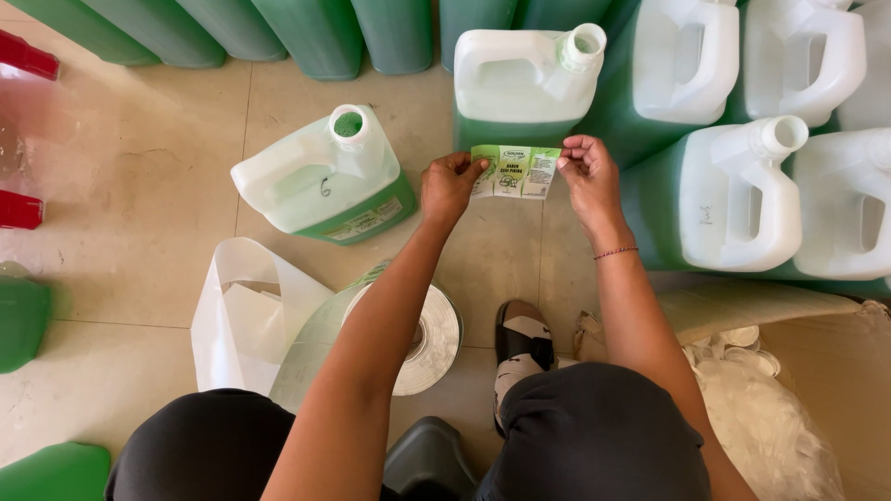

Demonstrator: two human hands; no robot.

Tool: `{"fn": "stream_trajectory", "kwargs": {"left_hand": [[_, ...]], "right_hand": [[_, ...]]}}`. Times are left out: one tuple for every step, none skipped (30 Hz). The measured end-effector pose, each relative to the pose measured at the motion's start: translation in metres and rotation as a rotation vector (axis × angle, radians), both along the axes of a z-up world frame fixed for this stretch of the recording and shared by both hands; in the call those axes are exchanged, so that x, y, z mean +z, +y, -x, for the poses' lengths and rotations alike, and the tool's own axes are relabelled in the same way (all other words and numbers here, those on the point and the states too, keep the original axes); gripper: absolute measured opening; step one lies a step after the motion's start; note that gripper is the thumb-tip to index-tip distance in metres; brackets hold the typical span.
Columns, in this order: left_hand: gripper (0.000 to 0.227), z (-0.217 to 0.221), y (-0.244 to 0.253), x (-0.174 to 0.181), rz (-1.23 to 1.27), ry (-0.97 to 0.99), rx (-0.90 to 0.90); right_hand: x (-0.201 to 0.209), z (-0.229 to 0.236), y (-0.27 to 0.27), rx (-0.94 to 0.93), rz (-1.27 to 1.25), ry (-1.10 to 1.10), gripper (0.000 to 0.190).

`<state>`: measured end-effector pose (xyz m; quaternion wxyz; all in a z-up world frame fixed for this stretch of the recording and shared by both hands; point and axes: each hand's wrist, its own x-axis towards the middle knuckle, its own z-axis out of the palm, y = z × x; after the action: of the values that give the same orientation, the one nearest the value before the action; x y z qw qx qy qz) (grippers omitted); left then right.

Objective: The person seals plastic jugs containing green liquid by hand, taking caps from a cardboard box and screwing them on. They then peel labels from a roll and apply them to the sides of the jugs.

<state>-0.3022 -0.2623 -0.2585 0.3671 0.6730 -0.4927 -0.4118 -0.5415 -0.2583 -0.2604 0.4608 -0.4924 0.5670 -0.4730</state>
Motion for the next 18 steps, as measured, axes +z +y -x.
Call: {"fn": "stream_trajectory", "kwargs": {"left_hand": [[0.027, 0.000, -0.002, 0.000, 0.009, 0.003, 0.003], [0.027, 0.000, -0.003, 0.001, 0.001, -0.003, -0.002], [0.028, 0.001, -0.005, 0.002, -0.006, -0.008, -0.008], [0.028, 0.002, -0.006, 0.003, -0.014, -0.014, -0.014], [0.029, 0.003, -0.007, 0.004, -0.033, -0.018, -0.017], [0.029, 0.004, -0.008, 0.005, -0.053, -0.022, -0.021], [0.030, 0.005, -0.009, 0.006, -0.072, -0.025, -0.025], [0.031, 0.005, -0.009, 0.006, -0.062, -0.027, -0.018], [0.031, 0.006, -0.010, 0.005, -0.051, -0.028, -0.010], [0.032, 0.006, -0.011, 0.005, -0.040, -0.029, -0.002], [0.032, 0.007, -0.012, 0.005, -0.047, -0.031, 0.000], [0.032, 0.007, -0.012, 0.004, -0.053, -0.033, 0.002], [0.032, 0.007, -0.013, 0.003, -0.060, -0.036, 0.004], [0.032, 0.007, -0.013, 0.003, -0.056, -0.039, 0.005], [0.032, 0.007, -0.013, 0.002, -0.050, -0.042, 0.005], [0.032, 0.007, -0.014, 0.001, -0.045, -0.045, 0.006], [0.031, 0.008, -0.015, 0.001, -0.043, -0.045, 0.007], [0.031, 0.008, -0.016, 0.000, -0.042, -0.044, 0.008]], "right_hand": [[0.001, 0.000, -0.001, -0.001, -0.009, -0.022, 0.024], [0.001, 0.000, -0.002, -0.003, -0.006, -0.020, 0.023], [0.001, 0.000, -0.003, -0.005, -0.002, -0.018, 0.022], [0.001, 0.001, -0.004, -0.008, 0.001, -0.015, 0.022], [0.001, 0.001, -0.005, -0.015, -0.003, -0.016, 0.021], [0.000, 0.002, -0.006, -0.022, -0.007, -0.017, 0.020], [0.000, 0.002, -0.007, -0.030, -0.011, -0.017, 0.020], [-0.001, 0.002, -0.007, -0.029, -0.012, -0.025, 0.019], [-0.001, 0.002, -0.008, -0.029, -0.013, -0.032, 0.018], [-0.002, 0.003, -0.008, -0.028, -0.013, -0.040, 0.018], [-0.002, 0.003, -0.009, -0.027, -0.013, -0.045, 0.017], [-0.002, 0.003, -0.009, -0.027, -0.014, -0.049, 0.017], [-0.002, 0.003, -0.010, -0.027, -0.015, -0.054, 0.016], [-0.002, 0.002, -0.010, -0.030, -0.015, -0.050, 0.016], [-0.002, 0.002, -0.010, -0.033, -0.015, -0.047, 0.016], [-0.002, 0.002, -0.010, -0.036, -0.015, -0.043, 0.016], [-0.002, 0.002, -0.011, -0.037, -0.016, -0.047, 0.015], [-0.002, 0.002, -0.011, -0.038, -0.018, -0.052, 0.015]]}}
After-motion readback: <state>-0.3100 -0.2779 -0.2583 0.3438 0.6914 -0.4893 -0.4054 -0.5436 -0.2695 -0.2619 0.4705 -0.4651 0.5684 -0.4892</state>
